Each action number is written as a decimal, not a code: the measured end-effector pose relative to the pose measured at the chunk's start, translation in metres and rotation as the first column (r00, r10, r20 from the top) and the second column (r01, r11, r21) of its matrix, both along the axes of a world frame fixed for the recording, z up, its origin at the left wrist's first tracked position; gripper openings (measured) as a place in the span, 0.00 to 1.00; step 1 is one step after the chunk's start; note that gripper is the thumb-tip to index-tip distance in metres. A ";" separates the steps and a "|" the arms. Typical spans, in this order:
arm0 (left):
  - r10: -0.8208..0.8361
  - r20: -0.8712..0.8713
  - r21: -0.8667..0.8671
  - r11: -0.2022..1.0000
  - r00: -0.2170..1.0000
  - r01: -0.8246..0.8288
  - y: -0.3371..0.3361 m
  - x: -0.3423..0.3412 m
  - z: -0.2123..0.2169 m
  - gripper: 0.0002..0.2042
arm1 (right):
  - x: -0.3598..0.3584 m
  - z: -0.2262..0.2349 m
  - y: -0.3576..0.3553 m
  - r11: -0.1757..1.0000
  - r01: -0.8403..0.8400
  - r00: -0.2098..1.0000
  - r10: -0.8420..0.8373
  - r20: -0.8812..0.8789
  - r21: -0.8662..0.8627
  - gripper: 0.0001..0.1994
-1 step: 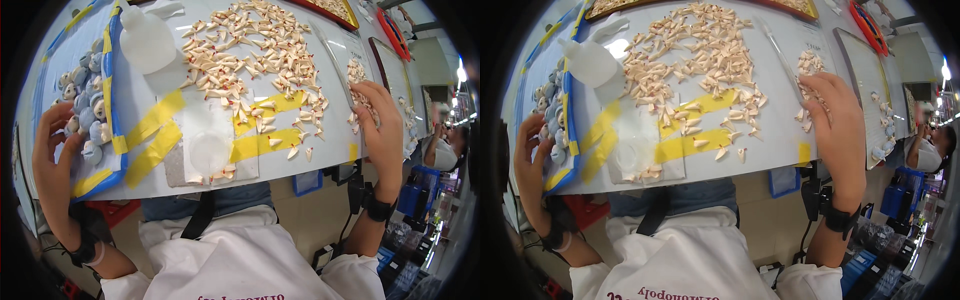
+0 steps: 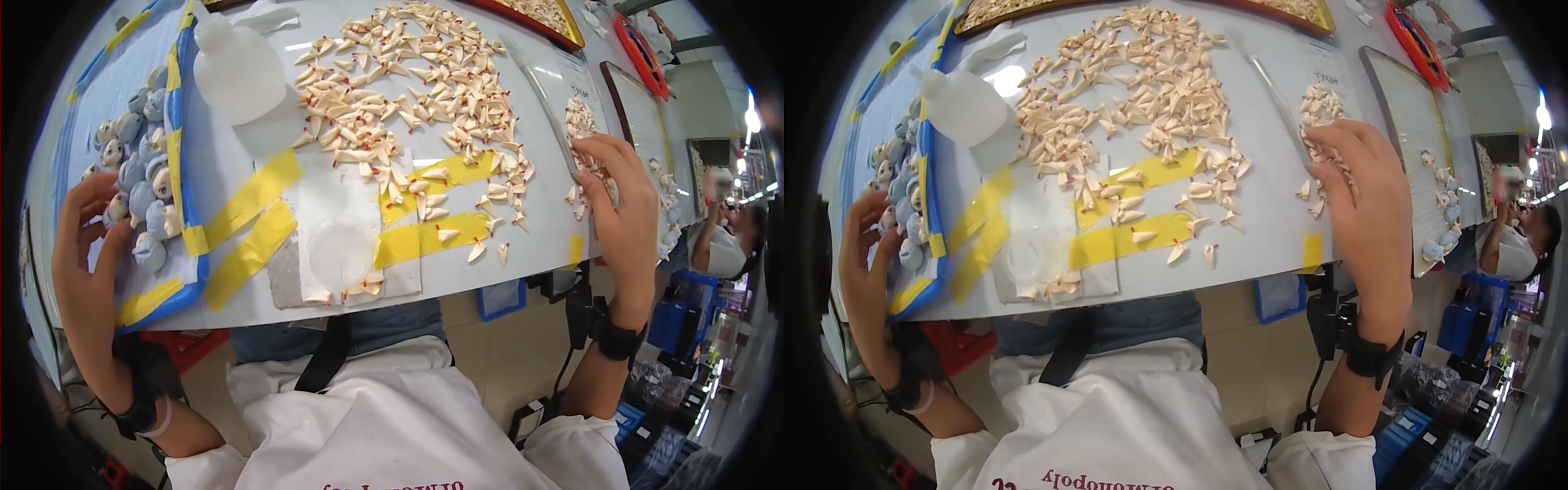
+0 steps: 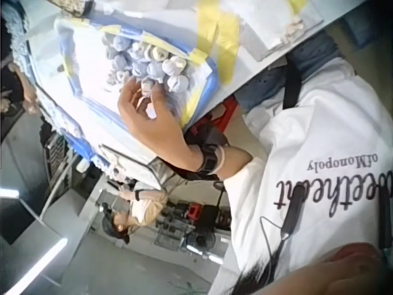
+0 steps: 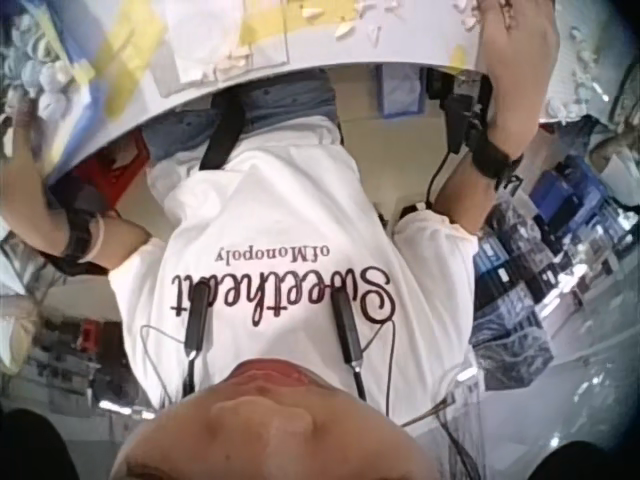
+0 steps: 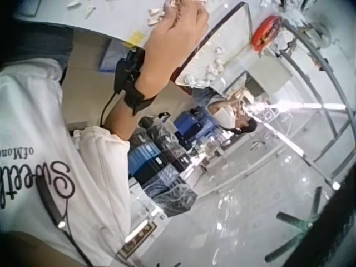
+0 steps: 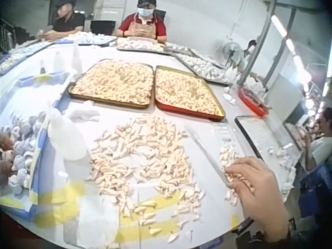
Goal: The person assembles small decorative figures by attaching tiny white pieces with red tips to blue and white clay-like heads. They pick up each piece individually, apply it to the head, and place the finished figure onto a tray. The process is repeated continuously.
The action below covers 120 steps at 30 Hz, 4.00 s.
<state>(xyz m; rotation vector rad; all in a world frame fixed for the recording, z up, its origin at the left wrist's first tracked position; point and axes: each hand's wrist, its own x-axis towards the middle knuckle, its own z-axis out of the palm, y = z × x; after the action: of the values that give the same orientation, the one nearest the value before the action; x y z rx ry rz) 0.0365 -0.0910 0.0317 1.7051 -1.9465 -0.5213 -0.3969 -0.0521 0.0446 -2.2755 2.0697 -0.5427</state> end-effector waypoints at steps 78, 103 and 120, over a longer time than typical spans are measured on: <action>0.216 -0.976 0.211 0.892 0.032 0.399 0.072 -0.102 -0.004 0.14 | 0.148 0.033 -0.013 0.907 -0.417 0.887 0.393 0.242 0.057 0.09; -0.139 -0.990 -0.107 0.834 0.020 0.541 0.073 -0.101 -0.020 0.13 | 0.134 0.015 0.025 0.973 -0.230 0.434 0.103 0.895 0.000 0.13; -0.420 -0.854 -0.225 0.831 0.308 0.509 0.076 -0.107 -0.020 0.17 | 0.137 0.006 0.050 0.861 -0.499 0.331 0.292 0.897 -0.096 0.12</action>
<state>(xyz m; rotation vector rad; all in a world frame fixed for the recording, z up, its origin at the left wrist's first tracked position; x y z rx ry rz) -0.0705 -0.0148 0.0114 0.5173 -1.5118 -1.4072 -0.2598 -0.0024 0.0509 -1.6173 0.9098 -1.1153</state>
